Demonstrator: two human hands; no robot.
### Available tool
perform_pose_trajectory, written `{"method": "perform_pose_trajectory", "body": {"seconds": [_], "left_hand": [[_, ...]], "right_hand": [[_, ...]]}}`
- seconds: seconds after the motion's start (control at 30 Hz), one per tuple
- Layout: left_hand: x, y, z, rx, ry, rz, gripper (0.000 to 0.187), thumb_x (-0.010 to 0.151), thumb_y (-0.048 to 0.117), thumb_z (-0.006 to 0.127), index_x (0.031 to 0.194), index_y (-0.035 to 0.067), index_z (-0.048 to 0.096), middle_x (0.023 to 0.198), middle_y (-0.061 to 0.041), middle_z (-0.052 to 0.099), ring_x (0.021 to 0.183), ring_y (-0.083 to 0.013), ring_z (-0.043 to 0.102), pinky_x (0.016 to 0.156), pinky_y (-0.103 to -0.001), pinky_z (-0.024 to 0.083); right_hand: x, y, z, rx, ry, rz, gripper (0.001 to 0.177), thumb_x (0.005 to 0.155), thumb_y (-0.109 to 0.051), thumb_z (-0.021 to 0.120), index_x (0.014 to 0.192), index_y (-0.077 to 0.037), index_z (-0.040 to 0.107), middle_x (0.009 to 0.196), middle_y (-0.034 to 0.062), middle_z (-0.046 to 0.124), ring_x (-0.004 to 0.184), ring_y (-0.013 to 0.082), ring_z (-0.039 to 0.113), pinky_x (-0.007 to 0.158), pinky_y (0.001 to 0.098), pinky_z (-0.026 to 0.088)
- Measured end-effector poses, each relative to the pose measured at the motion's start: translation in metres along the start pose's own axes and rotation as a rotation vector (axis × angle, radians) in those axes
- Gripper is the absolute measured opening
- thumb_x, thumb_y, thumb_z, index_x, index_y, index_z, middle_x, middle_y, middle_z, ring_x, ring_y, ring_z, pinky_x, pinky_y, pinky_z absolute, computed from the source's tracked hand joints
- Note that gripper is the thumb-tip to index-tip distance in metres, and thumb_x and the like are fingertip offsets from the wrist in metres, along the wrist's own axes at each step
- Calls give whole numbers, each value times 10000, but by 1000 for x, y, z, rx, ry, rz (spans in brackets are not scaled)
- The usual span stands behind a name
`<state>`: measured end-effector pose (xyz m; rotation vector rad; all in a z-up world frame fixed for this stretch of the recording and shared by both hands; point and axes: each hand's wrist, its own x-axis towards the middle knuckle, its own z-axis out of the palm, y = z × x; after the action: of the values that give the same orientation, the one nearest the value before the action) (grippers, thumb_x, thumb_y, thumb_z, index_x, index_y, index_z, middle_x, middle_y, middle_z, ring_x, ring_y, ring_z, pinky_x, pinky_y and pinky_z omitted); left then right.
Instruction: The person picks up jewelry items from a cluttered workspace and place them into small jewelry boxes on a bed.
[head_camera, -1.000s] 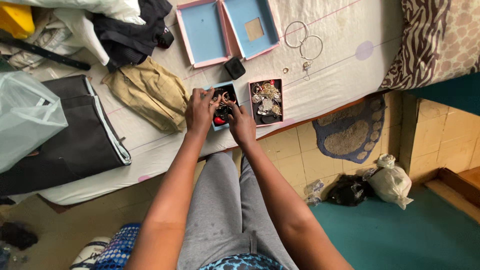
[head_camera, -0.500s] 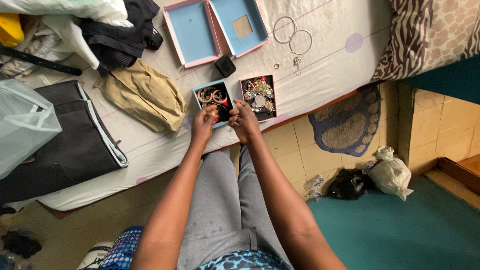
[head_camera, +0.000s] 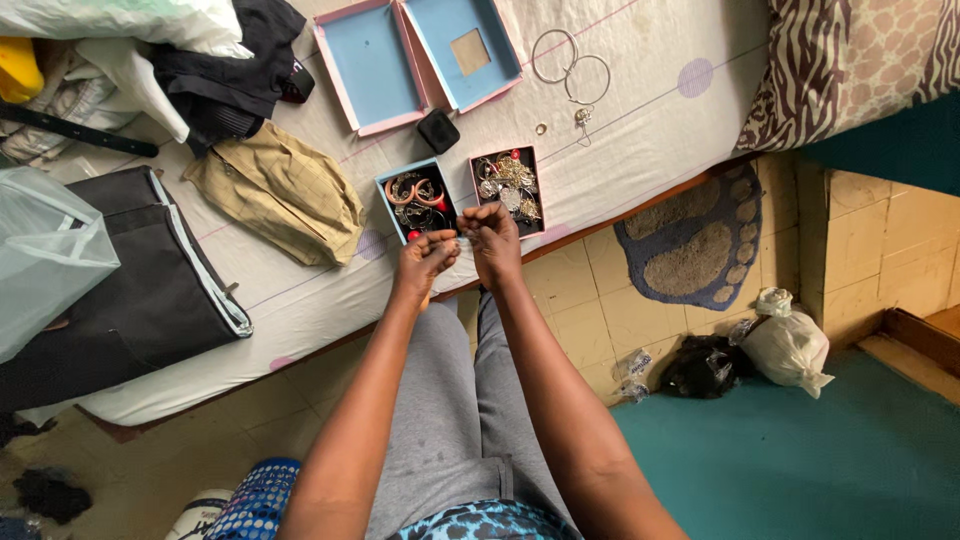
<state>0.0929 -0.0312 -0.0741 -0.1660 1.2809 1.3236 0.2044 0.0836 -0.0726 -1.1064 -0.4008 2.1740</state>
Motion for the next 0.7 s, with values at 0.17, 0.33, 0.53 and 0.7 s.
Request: {"method": "perform_pose_trajectory", "body": {"seconds": [0.17, 0.33, 0.53, 0.7], "left_hand": [[-4, 15, -1, 117, 68, 49, 301, 930, 48, 734, 1225, -1, 694, 1071, -85, 745, 941, -107, 708, 842, -253, 606], [-20, 30, 14, 482, 150, 296, 317, 936, 18, 726, 1252, 25, 705, 1169, -101, 758, 1051, -152, 728, 909, -291, 612], [-37, 55, 25, 938, 240, 567, 485, 885, -72, 566, 1318, 104, 697, 1274, -119, 726, 1160, -267, 694, 971, -379, 570], [-39, 61, 23, 1127, 179, 729, 387, 922, 22, 615, 1292, 95, 697, 1251, -121, 734, 1249, -331, 614, 1049, -466, 504]], "right_hand": [[-10, -14, 5, -500, 13, 147, 103, 940, 35, 694, 1005, -17, 632, 909, 68, 663, 777, 136, 642, 711, 295, 571], [-28, -23, 35, -952, 126, -46, 125, 863, 9, 761, 857, -5, 637, 794, 30, 667, 693, 97, 630, 633, 278, 554], [-33, -32, 57, -1190, 22, -177, 92, 830, 16, 790, 868, 7, 707, 807, 74, 681, 705, 109, 653, 648, 277, 524], [-26, -26, 52, -1149, 4, -40, 67, 849, 19, 768, 891, 3, 718, 810, 81, 742, 731, 110, 701, 675, 276, 555]]}}
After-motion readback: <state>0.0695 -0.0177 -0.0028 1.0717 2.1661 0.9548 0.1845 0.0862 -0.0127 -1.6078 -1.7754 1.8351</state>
